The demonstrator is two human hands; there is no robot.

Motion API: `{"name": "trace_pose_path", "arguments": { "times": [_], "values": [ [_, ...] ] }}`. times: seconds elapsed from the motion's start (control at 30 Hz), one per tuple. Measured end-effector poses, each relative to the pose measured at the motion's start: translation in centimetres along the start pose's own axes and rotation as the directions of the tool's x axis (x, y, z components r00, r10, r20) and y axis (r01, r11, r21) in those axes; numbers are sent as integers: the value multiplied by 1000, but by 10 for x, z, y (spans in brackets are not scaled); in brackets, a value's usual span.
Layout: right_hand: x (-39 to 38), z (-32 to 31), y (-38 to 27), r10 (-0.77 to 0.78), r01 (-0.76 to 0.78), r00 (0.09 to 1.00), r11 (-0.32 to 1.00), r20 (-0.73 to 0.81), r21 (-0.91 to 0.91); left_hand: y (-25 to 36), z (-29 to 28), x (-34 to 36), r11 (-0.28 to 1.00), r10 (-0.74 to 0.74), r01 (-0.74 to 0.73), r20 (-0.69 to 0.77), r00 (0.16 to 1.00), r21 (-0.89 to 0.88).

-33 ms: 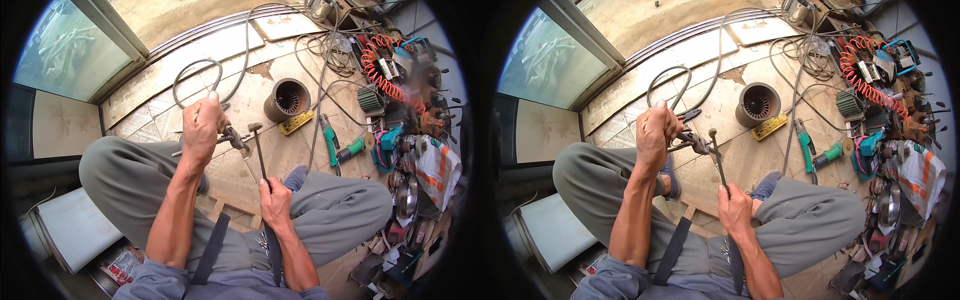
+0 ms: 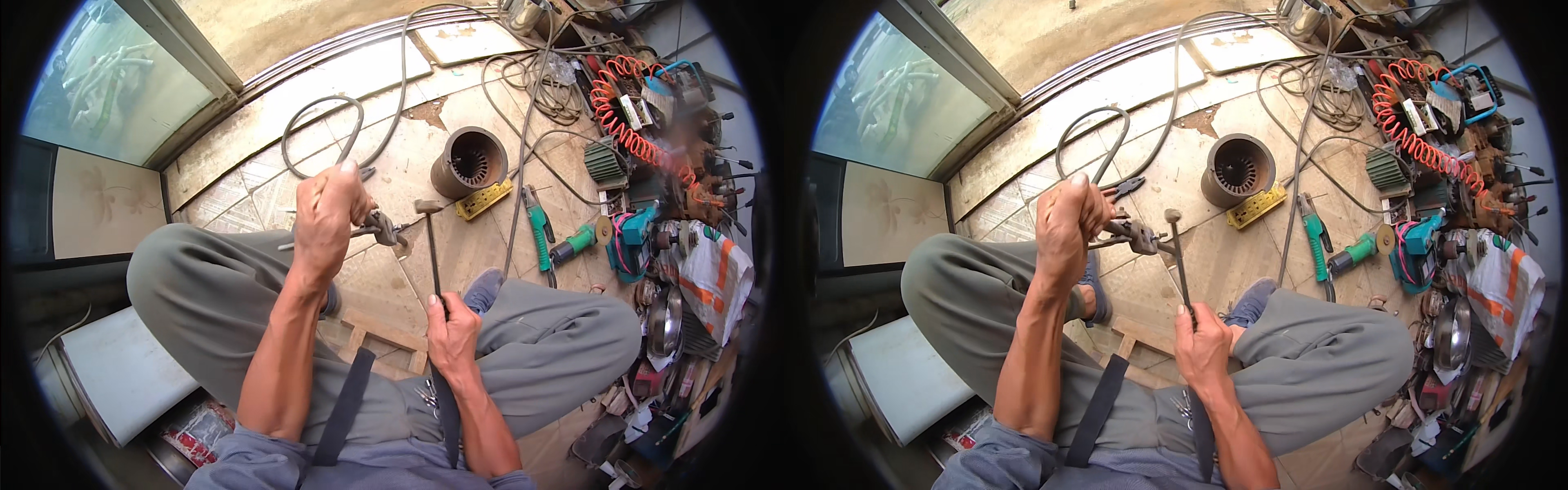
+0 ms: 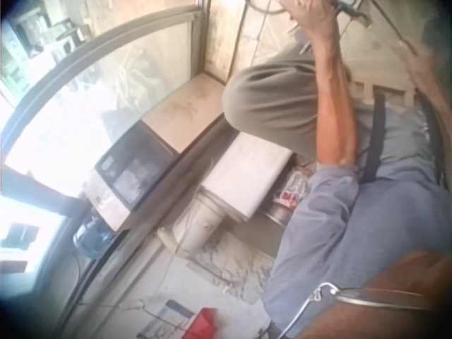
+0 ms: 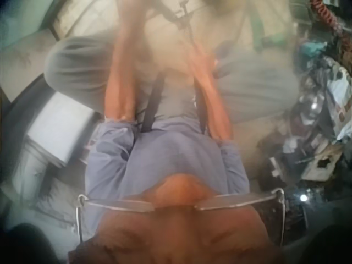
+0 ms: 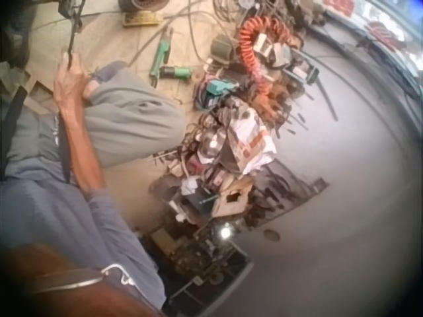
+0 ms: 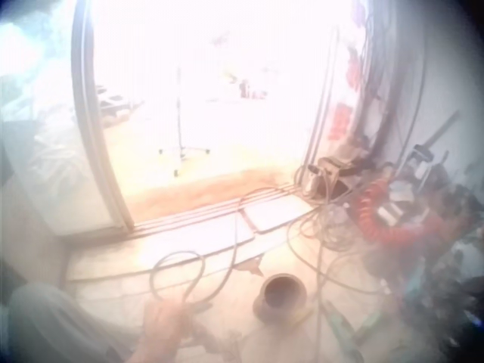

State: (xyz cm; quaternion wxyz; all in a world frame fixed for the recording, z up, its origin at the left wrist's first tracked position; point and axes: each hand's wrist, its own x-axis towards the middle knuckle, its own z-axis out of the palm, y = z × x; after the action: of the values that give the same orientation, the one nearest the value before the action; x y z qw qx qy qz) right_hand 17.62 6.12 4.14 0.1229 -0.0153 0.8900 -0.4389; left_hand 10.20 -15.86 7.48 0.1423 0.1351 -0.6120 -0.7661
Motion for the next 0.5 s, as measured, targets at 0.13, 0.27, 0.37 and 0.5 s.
{"name": "trace_pose_path", "arguments": {
  "times": [0.13, 0.27, 0.37, 0.5],
  "values": [
    [-24, -6, 29, 178, -161, 978, 976, -110, 150, 1, -5, -36, 993, 69, -57, 108, 992, -106],
    [-17, -7, 29, 364, -305, 930, 838, -47, 452, 6, -9, -74, 998, 43, -38, 120, 992, -48],
    [-8, -6, 28, 459, -370, 888, 724, -7, 583, 6, -8, -96, 994, 54, -69, 172, 984, 85],
    [-2, -7, 30, 521, -409, 853, 671, -1, 619, 6, -11, -124, 977, 18, -89, 335, 942, 196]
  ]
}}
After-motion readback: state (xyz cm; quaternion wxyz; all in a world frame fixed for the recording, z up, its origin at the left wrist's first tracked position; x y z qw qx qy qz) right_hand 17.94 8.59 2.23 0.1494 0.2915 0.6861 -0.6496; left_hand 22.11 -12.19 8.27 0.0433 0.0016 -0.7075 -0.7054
